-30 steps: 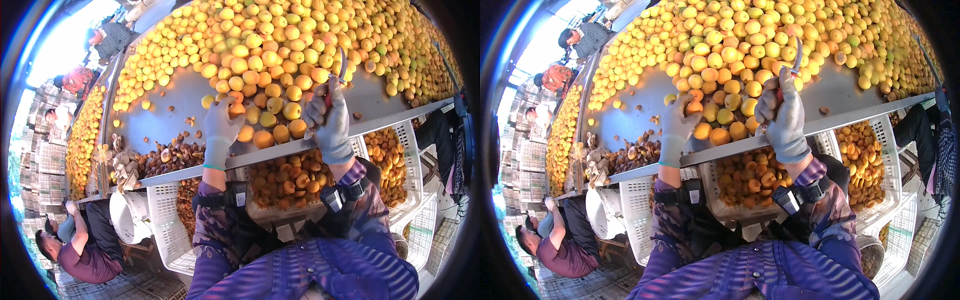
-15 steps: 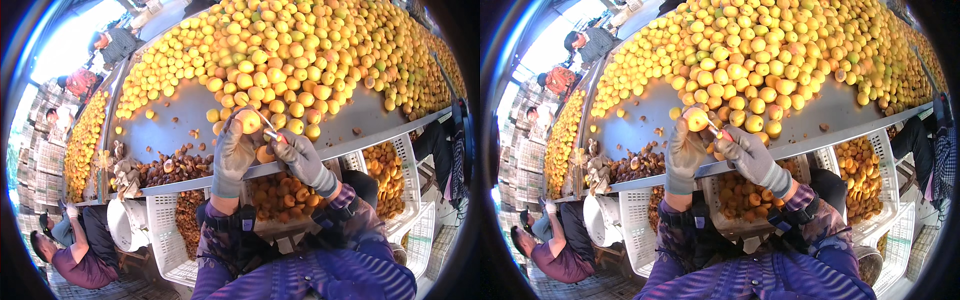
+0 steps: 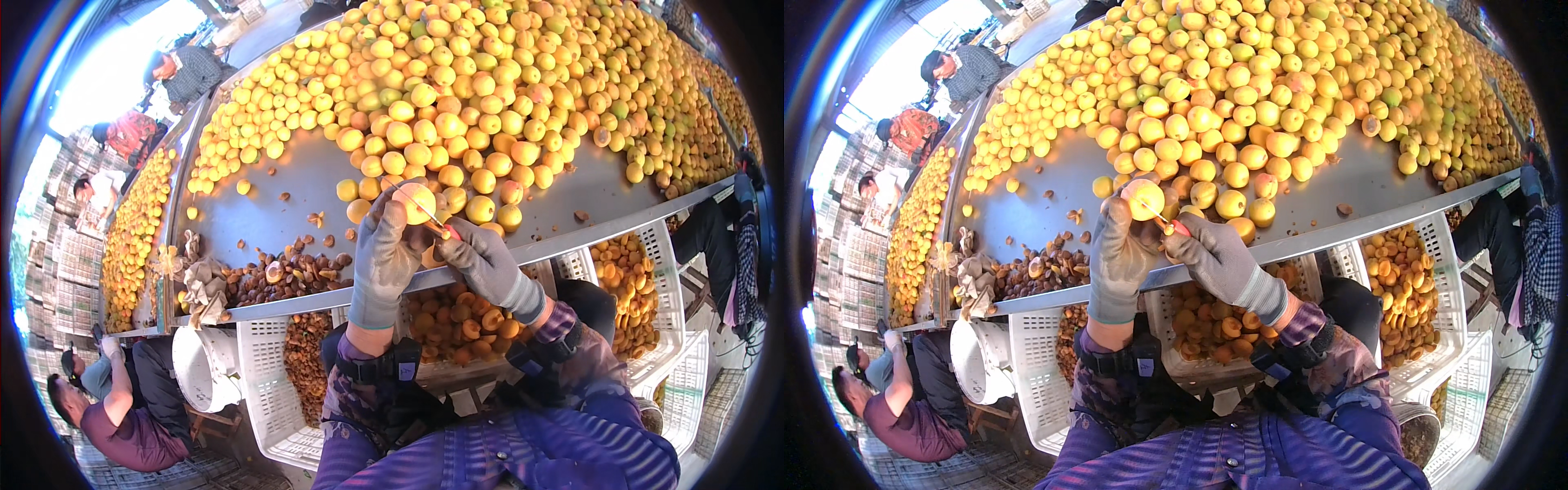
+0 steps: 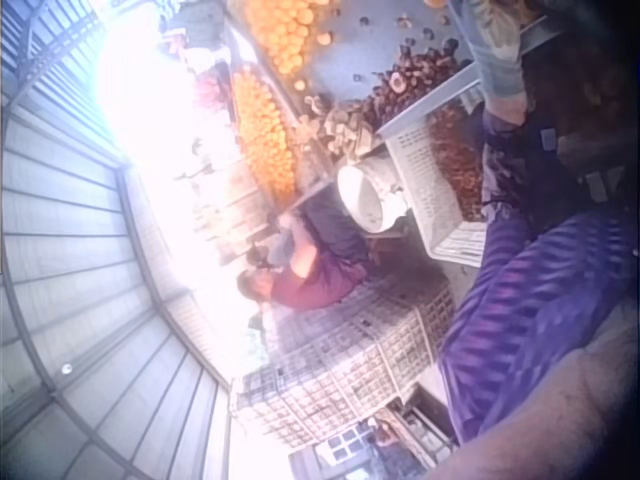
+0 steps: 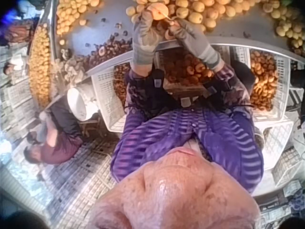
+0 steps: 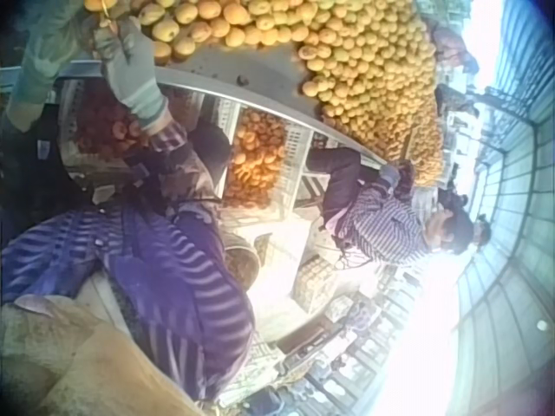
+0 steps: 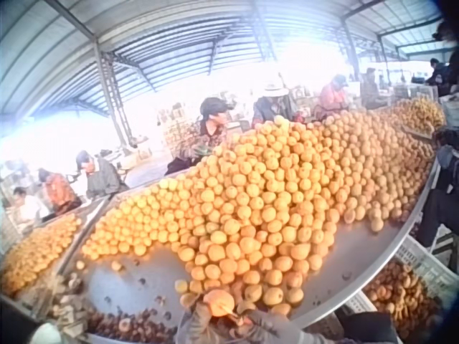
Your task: The person picks up an apricot from a pile, cuts it in half with a knife, and removes the pit. They place the pitted apricot halves into a plastic crate and discard the pit onto a separate pile on the table.
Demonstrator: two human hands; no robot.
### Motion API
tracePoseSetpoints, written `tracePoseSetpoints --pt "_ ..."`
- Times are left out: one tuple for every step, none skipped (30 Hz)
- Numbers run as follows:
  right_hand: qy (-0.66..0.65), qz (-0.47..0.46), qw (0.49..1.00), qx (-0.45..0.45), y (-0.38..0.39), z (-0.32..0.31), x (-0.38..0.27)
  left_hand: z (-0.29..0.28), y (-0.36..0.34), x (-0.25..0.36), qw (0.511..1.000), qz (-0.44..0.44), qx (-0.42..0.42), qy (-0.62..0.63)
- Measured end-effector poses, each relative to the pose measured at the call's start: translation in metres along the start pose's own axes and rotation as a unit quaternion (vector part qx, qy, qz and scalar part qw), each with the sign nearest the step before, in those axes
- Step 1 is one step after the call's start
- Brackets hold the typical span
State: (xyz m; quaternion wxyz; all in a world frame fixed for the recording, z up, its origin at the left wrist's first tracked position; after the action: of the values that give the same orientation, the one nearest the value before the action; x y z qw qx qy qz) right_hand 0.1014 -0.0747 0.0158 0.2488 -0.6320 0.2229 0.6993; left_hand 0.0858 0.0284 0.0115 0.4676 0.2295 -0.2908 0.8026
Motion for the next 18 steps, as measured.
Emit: tracePoseSetpoints --pt "0.0 -0.001 1.0 0.0 0.0 0.001 0.0 -0.001 0.001 0.005 0.999 0.016 0.032 -0.039" --pt "0.021 0.004 1.0 0.008 0.001 0.001 0.0 0.0 0.001 0.006 0.999 0.016 0.032 -0.039" --pt "0.043 0.008 0.999 0.016 0.001 0.001 0.001 0.0 0.001 0.007 0.998 0.022 0.033 -0.047" --pt "0.043 0.007 0.999 0.017 0.001 0.002 0.003 0.001 0.001 0.009 0.998 0.028 0.035 -0.054" --pt "0.029 -0.002 0.999 0.018 0.0 0.002 0.004 -0.001 0.001 0.01 0.998 0.028 0.034 -0.054" --pt "0.015 -0.011 1.0 0.019 0.0 0.002 0.004 -0.001 0.0 0.014 0.995 0.045 -0.001 -0.09" --pt "0.015 -0.011 1.0 0.019 0.001 0.001 0.002 0.004 -0.002 0.018 0.989 0.062 -0.035 -0.126" --pt "0.024 -0.011 1.0 0.015 0.001 0.001 0.0 0.004 -0.002 0.02 0.99 0.062 -0.036 -0.125" --pt "0.033 -0.01 0.999 0.012 0.001 0.001 -0.002 0.01 -0.003 0.021 0.988 0.061 -0.055 -0.127" --pt "0.034 -0.011 0.999 0.009 0.001 0.002 -0.003 0.015 -0.003 0.023 0.987 0.062 -0.074 -0.13" --pt "0.056 -0.011 0.998 0.024 0.0 0.001 -0.004 0.016 -0.002 0.019 0.987 0.065 -0.073 -0.13" --pt "0.078 -0.01 0.996 0.038 0.0 -0.001 -0.005 0.007 0.001 0.01 0.995 0.06 -0.014 -0.076" --pt "0.081 -0.011 0.996 0.039 -0.001 -0.001 -0.003 0.002 0.001 0.003 0.998 0.052 0.043 -0.018" --pt "0.083 -0.016 0.994 0.066 -0.001 -0.005 0.0 0.006 0.002 0.004 0.998 0.053 0.042 -0.016" --pt "0.085 -0.021 0.992 0.092 -0.001 -0.009 0.001 0.014 0.004 0.002 0.999 0.039 0.022 -0.025" --pt "0.086 -0.019 0.992 0.091 -0.001 -0.008 -0.001 0.02 0.006 0.001 0.999 0.026 0.004 -0.035" --pt "0.099 -0.03 0.99 0.095 0.001 -0.007 -0.007 0.016 0.005 0.002 0.999 0.026 0.007 -0.034" --pt "0.112 -0.04 0.988 0.099 0.002 -0.007 -0.011 0.013 0.002 0.003 0.999 0.02 -0.006 -0.041"
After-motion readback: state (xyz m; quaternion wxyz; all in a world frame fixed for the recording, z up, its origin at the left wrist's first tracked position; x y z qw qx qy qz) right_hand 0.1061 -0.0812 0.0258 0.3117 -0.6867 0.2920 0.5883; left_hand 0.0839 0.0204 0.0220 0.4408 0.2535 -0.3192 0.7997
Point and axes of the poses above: each hand's wrist, its own y-axis away from the middle knuckle, its own z-axis out of the palm, x = y × z, the point moved 10 cm from there along -y, towards the middle knuckle, and after that the axes turned 14 degrees about z, right-handed, at the moved point
